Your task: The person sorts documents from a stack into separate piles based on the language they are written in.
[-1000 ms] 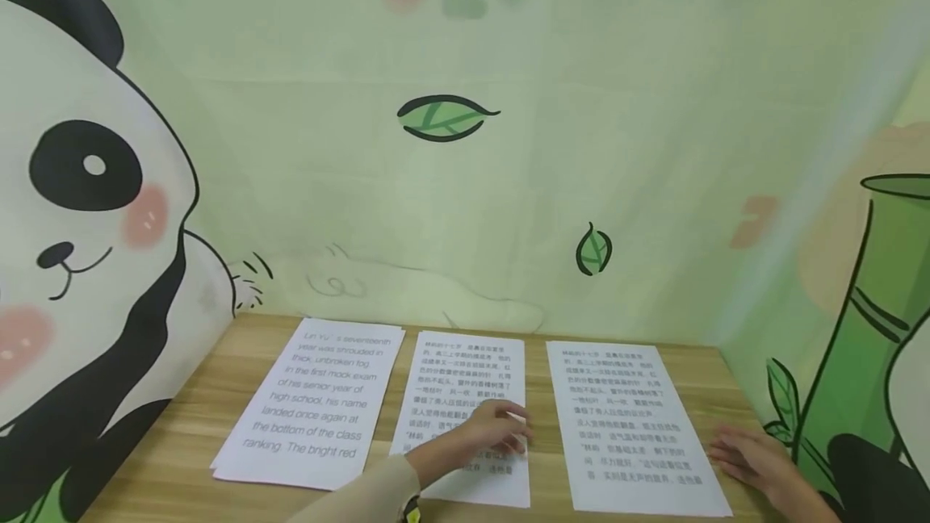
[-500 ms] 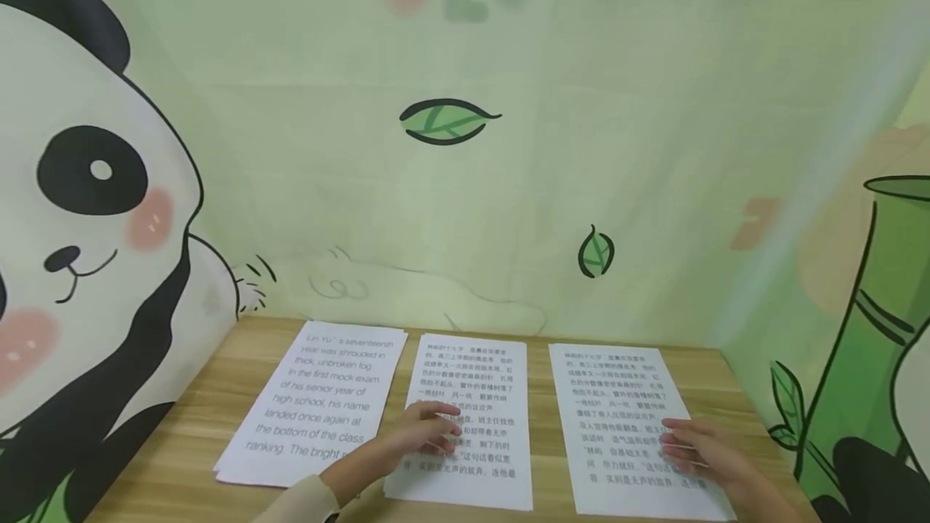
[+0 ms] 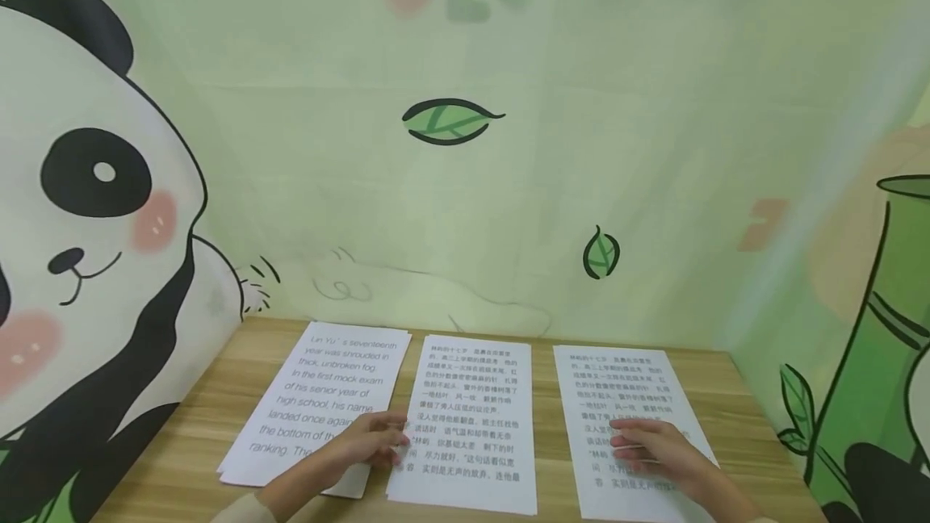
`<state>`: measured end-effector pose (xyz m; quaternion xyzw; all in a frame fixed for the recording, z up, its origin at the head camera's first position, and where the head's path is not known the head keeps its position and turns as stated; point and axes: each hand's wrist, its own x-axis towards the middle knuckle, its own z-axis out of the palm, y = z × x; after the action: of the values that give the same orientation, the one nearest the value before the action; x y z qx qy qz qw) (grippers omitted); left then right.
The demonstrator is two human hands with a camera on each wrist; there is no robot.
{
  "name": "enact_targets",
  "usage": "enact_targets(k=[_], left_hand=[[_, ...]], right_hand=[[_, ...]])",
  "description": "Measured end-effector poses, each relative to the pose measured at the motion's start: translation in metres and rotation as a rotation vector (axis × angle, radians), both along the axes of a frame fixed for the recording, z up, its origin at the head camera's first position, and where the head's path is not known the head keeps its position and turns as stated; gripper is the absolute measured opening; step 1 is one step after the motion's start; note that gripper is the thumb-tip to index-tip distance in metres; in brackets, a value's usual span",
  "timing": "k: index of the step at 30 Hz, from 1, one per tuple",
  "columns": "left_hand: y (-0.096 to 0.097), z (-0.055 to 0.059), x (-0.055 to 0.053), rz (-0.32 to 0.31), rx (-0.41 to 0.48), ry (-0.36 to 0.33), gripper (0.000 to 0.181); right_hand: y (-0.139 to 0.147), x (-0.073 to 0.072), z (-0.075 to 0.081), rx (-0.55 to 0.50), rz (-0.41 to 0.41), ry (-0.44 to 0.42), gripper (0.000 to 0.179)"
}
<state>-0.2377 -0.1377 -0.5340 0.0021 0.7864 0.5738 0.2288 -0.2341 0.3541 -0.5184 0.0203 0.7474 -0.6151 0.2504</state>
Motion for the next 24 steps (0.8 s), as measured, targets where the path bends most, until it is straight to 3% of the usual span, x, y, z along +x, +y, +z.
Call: enact_targets(k=[9, 17, 24], left_hand=[[-0.006, -0.006, 0.004, -0.015, 0.0, -0.021, 0.057], [-0.006, -0.009, 0.002, -0.005, 0.013, 0.0, 0.056], [-0.006, -0.013, 0.004, -0.008, 0.018, -0.001, 0.056]], right_hand=[[-0.04, -0.006, -0.003, -0.052, 0.075, -0.062, 0.047], [-0.075, -0.006, -0.004, -0.064, 0.145, -0.042, 0.058], [-0.098, 0.0, -0.01, -0.095, 0.145, -0.081, 0.071]])
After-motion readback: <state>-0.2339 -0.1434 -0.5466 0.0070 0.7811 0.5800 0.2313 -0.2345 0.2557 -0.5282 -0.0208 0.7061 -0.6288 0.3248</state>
